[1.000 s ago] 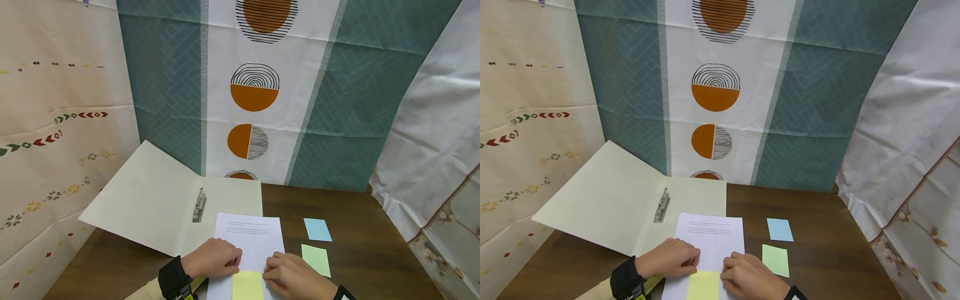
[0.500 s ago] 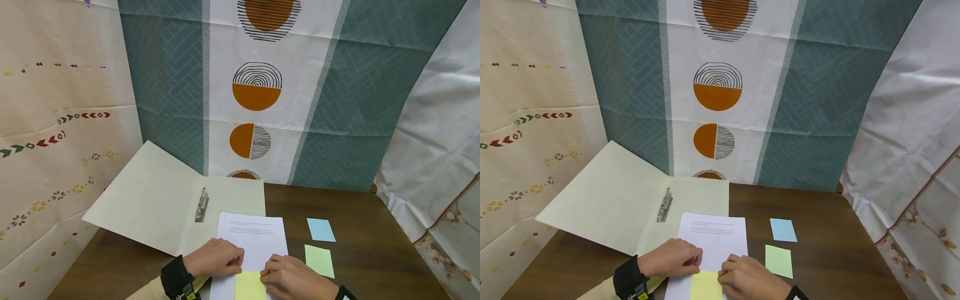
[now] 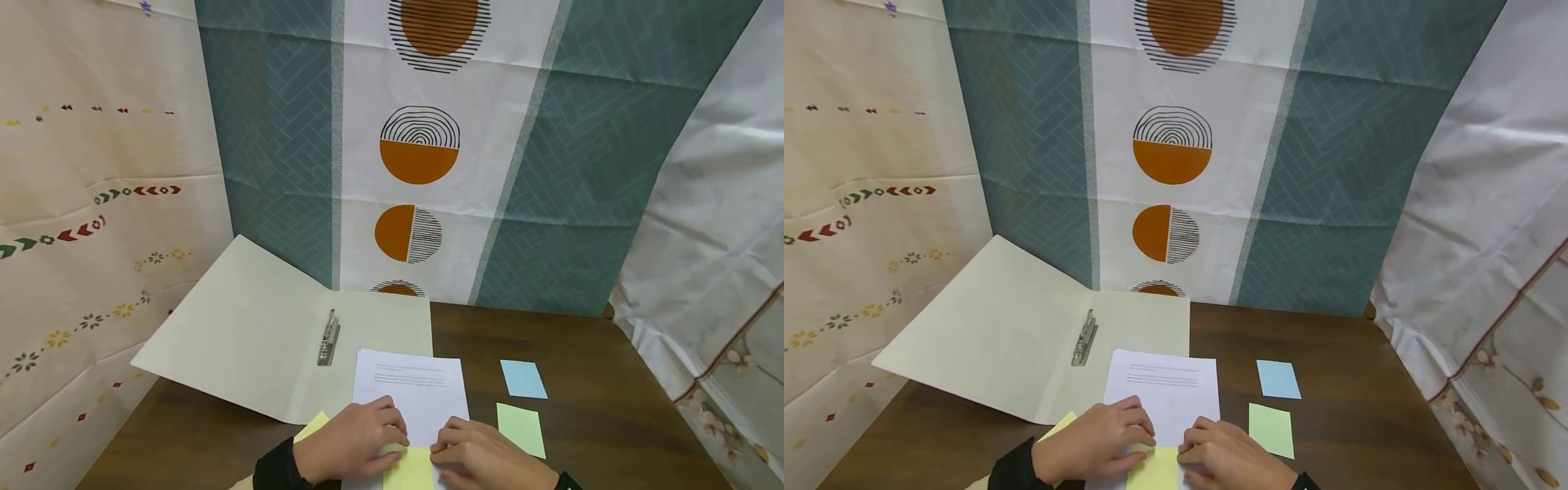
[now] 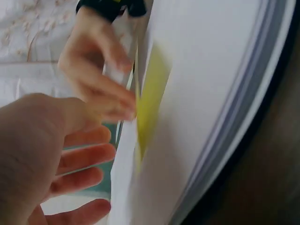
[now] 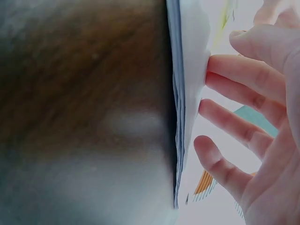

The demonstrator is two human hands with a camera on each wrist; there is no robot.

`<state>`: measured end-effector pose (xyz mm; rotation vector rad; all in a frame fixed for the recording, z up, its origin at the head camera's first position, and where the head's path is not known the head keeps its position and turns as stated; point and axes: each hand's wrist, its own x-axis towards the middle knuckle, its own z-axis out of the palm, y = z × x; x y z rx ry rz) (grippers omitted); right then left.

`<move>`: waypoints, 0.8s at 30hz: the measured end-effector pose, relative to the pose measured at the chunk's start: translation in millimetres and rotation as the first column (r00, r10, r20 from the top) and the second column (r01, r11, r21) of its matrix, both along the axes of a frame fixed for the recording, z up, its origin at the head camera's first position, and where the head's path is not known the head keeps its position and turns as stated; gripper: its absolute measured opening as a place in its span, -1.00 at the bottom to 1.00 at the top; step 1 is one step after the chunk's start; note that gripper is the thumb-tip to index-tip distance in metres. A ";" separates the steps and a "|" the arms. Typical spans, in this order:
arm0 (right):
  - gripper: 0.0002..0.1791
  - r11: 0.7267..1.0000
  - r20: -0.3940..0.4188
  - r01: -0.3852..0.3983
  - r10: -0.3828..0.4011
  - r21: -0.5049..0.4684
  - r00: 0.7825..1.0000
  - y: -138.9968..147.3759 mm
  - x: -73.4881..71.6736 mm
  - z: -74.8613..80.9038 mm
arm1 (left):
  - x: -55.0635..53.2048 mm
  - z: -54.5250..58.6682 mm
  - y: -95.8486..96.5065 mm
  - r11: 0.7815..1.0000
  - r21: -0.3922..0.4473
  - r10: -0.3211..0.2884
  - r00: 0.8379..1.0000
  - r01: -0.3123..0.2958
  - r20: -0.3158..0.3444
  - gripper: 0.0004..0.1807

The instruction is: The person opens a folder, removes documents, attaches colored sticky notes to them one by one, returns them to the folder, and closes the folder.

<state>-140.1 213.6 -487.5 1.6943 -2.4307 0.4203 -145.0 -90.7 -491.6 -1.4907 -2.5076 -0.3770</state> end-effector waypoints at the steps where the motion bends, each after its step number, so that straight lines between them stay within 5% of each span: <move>1: -0.86 1.000 0.009 0.003 -0.003 -0.003 1.000 0.4 -0.2 -0.2 | 2.6 -0.2 1.3 0.999 -0.003 -0.035 0.999 0.035 -0.004 -0.88; 7: -0.84 1.000 0.035 0.001 -0.001 -0.008 0.999 1.2 -0.7 -1.5 | 11.0 -5.4 4.8 0.992 0.004 -0.128 0.990 0.128 0.065 -0.82; 16: -0.81 1.000 0.076 -0.007 0.007 0.006 0.997 -1.7 -2.6 -2.4 | 14.6 -12.3 -2.2 0.993 0.013 -0.113 0.982 0.116 -0.153 -0.80; 24: -0.83 1.000 0.083 0.009 -0.010 0.016 0.997 0.3 -2.2 -1.2 | 14.3 -7.5 -25.5 0.998 0.000 -0.057 0.994 0.057 -0.090 -0.85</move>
